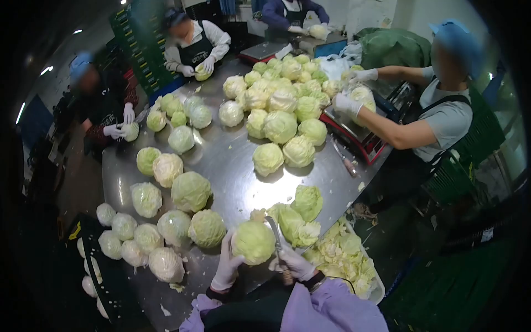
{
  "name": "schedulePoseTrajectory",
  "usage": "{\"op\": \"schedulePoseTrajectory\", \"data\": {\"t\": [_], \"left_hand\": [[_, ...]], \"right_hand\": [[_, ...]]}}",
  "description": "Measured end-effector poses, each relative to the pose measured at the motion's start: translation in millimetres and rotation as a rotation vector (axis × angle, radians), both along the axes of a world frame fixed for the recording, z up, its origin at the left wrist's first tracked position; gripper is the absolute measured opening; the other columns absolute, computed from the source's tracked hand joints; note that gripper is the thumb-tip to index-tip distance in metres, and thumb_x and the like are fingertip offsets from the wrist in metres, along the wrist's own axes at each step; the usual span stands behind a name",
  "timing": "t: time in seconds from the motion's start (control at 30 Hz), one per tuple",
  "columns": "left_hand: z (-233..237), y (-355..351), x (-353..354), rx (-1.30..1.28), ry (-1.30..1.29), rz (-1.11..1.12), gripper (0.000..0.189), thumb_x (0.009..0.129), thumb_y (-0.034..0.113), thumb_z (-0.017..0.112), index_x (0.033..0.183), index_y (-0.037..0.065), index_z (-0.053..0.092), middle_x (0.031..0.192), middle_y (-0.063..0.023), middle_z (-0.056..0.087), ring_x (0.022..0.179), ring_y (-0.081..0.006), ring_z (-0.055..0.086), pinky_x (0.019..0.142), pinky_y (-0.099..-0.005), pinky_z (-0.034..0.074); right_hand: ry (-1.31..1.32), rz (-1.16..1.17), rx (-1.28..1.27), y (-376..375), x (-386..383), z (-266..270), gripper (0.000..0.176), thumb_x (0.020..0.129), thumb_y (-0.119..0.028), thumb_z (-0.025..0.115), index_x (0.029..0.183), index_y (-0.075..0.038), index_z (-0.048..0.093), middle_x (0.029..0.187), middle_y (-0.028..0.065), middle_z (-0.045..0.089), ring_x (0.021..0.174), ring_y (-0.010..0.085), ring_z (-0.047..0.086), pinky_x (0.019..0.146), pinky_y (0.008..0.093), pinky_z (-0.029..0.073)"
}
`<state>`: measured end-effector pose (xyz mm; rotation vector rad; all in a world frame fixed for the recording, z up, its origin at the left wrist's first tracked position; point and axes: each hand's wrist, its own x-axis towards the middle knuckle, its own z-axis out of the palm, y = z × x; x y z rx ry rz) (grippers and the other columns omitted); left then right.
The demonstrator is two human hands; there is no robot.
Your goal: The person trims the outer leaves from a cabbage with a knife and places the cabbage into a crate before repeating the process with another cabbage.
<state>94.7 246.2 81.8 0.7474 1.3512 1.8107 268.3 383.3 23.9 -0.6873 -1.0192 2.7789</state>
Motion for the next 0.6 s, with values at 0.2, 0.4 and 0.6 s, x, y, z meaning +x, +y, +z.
{"op": "schedulePoseTrajectory", "data": {"t": [0.2, 0.4, 0.6], "left_hand": [[26, -28, -19, -0.126, -0.058, 0.003, 0.054, 0.092, 0.013, 0.056, 0.140, 0.000, 0.035, 0.139, -0.0153, 0.042, 0.128, -0.0237, 0.042, 0.106, -0.0351, 0.035], [19, -77, -18, -0.299, -0.183, 0.181, 0.047, 0.092, 0.022, 0.059, 0.132, 0.002, 0.046, 0.129, -0.0163, 0.052, 0.117, -0.0258, 0.053, 0.097, -0.0363, 0.043], [-15, -100, -22, -0.327, -0.243, 0.308, 0.032, 0.095, 0.007, 0.051, 0.126, -0.001, 0.052, 0.120, -0.0138, 0.057, 0.106, -0.0191, 0.056, 0.088, -0.0293, 0.047]], "right_hand": [[0.191, -0.236, -0.307, 55, -43, 13, 0.042, 0.095, -0.043, 0.052, 0.122, -0.010, 0.053, 0.087, 0.0013, 0.057, 0.067, 0.0124, 0.054, 0.056, 0.0258, 0.046], [0.037, -0.700, 0.176, 201, -87, 65, 0.050, 0.091, -0.057, 0.049, 0.105, -0.010, 0.055, 0.061, -0.0002, 0.049, 0.046, 0.0123, 0.047, 0.039, 0.0244, 0.039], [-0.140, -0.861, 0.362, 305, -127, 107, 0.043, 0.085, -0.052, 0.064, 0.098, -0.012, 0.054, 0.065, 0.0004, 0.052, 0.039, 0.0126, 0.045, 0.034, 0.0272, 0.038]]}}
